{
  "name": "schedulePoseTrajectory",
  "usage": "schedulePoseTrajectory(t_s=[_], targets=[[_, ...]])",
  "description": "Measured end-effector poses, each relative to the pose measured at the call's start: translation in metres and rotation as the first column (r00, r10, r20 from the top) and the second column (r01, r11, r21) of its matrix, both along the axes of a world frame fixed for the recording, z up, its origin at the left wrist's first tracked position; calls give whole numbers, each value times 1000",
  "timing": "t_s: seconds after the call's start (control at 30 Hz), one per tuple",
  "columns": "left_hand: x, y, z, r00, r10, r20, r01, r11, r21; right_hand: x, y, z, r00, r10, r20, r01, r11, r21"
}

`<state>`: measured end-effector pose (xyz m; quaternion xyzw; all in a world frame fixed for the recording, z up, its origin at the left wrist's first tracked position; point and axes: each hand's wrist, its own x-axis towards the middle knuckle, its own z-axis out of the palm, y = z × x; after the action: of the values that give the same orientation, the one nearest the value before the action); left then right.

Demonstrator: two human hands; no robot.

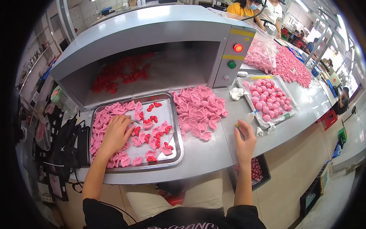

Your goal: Apply glue to pink plastic toy components and join them together at a factory workbench.

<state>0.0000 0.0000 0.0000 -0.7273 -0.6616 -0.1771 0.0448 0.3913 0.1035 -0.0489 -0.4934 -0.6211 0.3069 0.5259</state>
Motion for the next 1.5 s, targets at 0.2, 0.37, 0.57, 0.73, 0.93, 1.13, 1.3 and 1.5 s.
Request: schedulePoseTrajectory(t_s=[0.2, 0.37, 0.57, 0.73, 0.93, 1.13, 1.3, 1.5], targets=[[0, 4, 4, 997, -42, 69, 42, 999, 7, -9, 1, 5, 999, -34, -15, 34, 999, 2], [1, 1, 10, 981, -80, 175, 74, 996, 39, -11, 2, 3, 998, -21, -67, 20, 1000, -7], [-3, 1, 13, 948, -66, 311, 67, 998, 7, -15, -4, 9, 998, -69, -13, 69, 998, 0], [-3, -1, 15, 926, -41, 376, 41, 999, 7, -17, -6, 11, 996, -88, -7, 88, 996, 19], [1, 0, 12, 773, 26, 634, -21, 1000, -15, -15, -10, 12, 983, -164, -75, 166, 986, 10], [-6, -4, 12, 355, 66, 933, 63, 994, -95, -17, -11, 12, 979, -191, -65, 193, 981, 33], [-13, -2, 15, 207, 180, 962, 159, 964, -215, -15, -11, 13, 977, -212, -22, 212, 977, 27], [-17, -7, 21, 86, 296, 951, 270, 912, -308, -22, -16, 19, 950, -302, 75, 298, 953, 60]])
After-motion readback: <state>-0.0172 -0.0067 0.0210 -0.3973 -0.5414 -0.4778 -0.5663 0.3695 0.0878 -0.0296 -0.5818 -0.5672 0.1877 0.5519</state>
